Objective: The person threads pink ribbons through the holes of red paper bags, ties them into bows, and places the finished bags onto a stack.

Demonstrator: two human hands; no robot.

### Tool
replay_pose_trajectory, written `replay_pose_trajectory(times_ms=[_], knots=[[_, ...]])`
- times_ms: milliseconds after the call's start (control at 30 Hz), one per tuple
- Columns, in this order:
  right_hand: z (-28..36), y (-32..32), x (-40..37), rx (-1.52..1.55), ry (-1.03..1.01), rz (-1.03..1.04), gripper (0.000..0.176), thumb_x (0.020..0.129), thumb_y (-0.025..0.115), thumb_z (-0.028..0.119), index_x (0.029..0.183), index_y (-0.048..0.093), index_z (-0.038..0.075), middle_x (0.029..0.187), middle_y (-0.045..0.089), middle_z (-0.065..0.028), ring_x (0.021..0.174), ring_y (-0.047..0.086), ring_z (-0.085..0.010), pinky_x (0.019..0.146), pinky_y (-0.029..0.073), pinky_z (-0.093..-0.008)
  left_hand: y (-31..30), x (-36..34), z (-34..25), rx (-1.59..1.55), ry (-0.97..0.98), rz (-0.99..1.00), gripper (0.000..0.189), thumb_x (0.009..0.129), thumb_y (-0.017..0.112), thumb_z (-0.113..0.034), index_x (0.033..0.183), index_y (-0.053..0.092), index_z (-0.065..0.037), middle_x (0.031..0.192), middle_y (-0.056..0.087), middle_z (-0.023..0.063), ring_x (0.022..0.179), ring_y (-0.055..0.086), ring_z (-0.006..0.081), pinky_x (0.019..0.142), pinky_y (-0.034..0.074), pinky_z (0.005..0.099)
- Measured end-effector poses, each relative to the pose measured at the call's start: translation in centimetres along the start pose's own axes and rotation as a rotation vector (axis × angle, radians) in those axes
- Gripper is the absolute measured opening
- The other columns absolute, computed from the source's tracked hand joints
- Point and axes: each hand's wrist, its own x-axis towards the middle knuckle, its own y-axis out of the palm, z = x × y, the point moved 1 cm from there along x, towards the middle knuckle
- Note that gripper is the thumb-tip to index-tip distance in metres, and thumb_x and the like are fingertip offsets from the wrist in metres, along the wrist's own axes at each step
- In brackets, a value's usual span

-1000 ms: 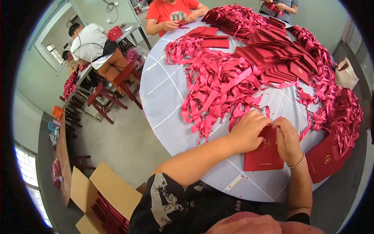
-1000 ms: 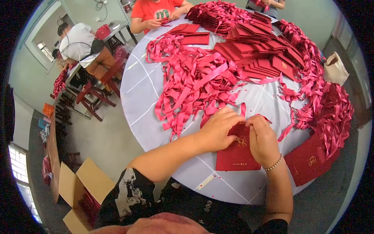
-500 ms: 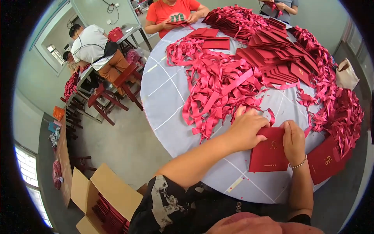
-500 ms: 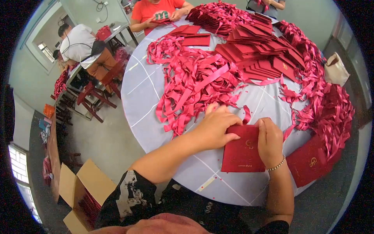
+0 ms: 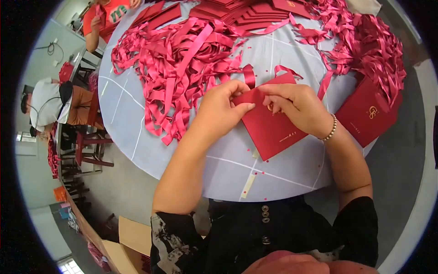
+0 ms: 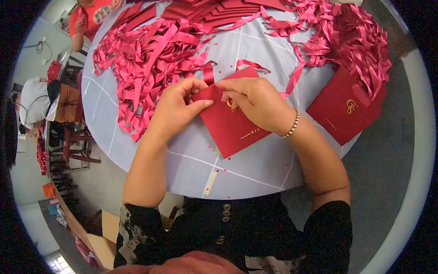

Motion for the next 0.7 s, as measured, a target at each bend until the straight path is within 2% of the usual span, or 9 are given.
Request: replay_pose_trajectory(times_ms=[33, 133, 267, 333, 433, 700], knots=[[-0.1, 0.2, 0.0, 0.036, 0.065, -0.015, 0.019, 0.092, 0.055, 0.0, 0.108, 0.066, -0.004, 0.08, 0.068, -0.0088, 0.071, 0.066, -0.0145, 0.065, 0.052, -0.0273, -0.1, 0.0, -0.1, 0.021, -0.019, 0.002, 0.024, 0.082, 0.074, -0.003, 0.104, 0.064, -0.005, 0.088, 0.063, -0.0057, 0.074, 0.051, 0.0022, 0.065, 0.042, 0.0191], [-0.5, 0.5, 0.0, 0.183, 0.197, -0.044, 0.014, 0.092, 0.059, 0.002, 0.103, 0.066, -0.004, 0.079, 0.069, -0.0083, 0.066, 0.065, -0.0109, 0.062, 0.052, -0.0253, 0.0, -0.1, 0.0, 0.068, -0.008, -0.026, 0.027, 0.081, 0.075, -0.004, 0.106, 0.064, -0.005, 0.089, 0.064, -0.0052, 0.074, 0.052, 0.0022, 0.065, 0.041, 0.0188], [-1.0, 0.6, 0.1, 0.208, 0.178, -0.049, 0.01, 0.091, 0.063, 0.005, 0.096, 0.067, -0.003, 0.076, 0.068, -0.0075, 0.065, 0.065, -0.0102, 0.06, 0.051, -0.0258, 0.2, -0.4, -0.9, 0.159, 0.003, -0.043, 0.029, 0.08, 0.077, -0.006, 0.106, 0.064, -0.005, 0.089, 0.065, -0.0043, 0.075, 0.053, 0.0023, 0.064, 0.041, 0.0193], [-0.2, 0.7, 0.0, 0.081, 0.194, -0.01, 0.01, 0.093, 0.064, 0.005, 0.096, 0.068, -0.004, 0.081, 0.069, -0.004, 0.068, 0.062, -0.0073, 0.061, 0.049, -0.0217, 0.3, -0.5, -1.0, 0.184, 0.056, -0.078, 0.03, 0.078, 0.079, -0.007, 0.104, 0.065, -0.005, 0.088, 0.065, -0.0029, 0.077, 0.056, 0.0034, 0.064, 0.042, 0.02], [-0.1, 1.1, 0.0, -0.013, 0.163, -0.067, 0.011, 0.092, 0.065, 0.006, 0.092, 0.068, -0.005, 0.077, 0.067, -0.003, 0.064, 0.061, -0.0068, 0.059, 0.049, -0.0216, 0.5, -0.8, -1.4, 0.231, 0.109, -0.115, 0.029, 0.077, 0.079, -0.008, 0.103, 0.066, -0.005, 0.088, 0.066, -0.0016, 0.078, 0.058, 0.0054, 0.063, 0.043, 0.021], [-0.5, 1.0, 0.4, 0.144, 0.21, -0.035, 0.009, 0.091, 0.066, 0.004, 0.087, 0.066, -0.004, 0.076, 0.067, -0.0033, 0.063, 0.06, -0.0065, 0.057, 0.048, -0.0217, 0.8, -1.0, -1.2, 0.231, 0.122, -0.118, 0.029, 0.077, 0.079, -0.006, 0.102, 0.065, -0.004, 0.089, 0.067, 0.0003, 0.08, 0.06, 0.0079, 0.065, 0.045, 0.023]])
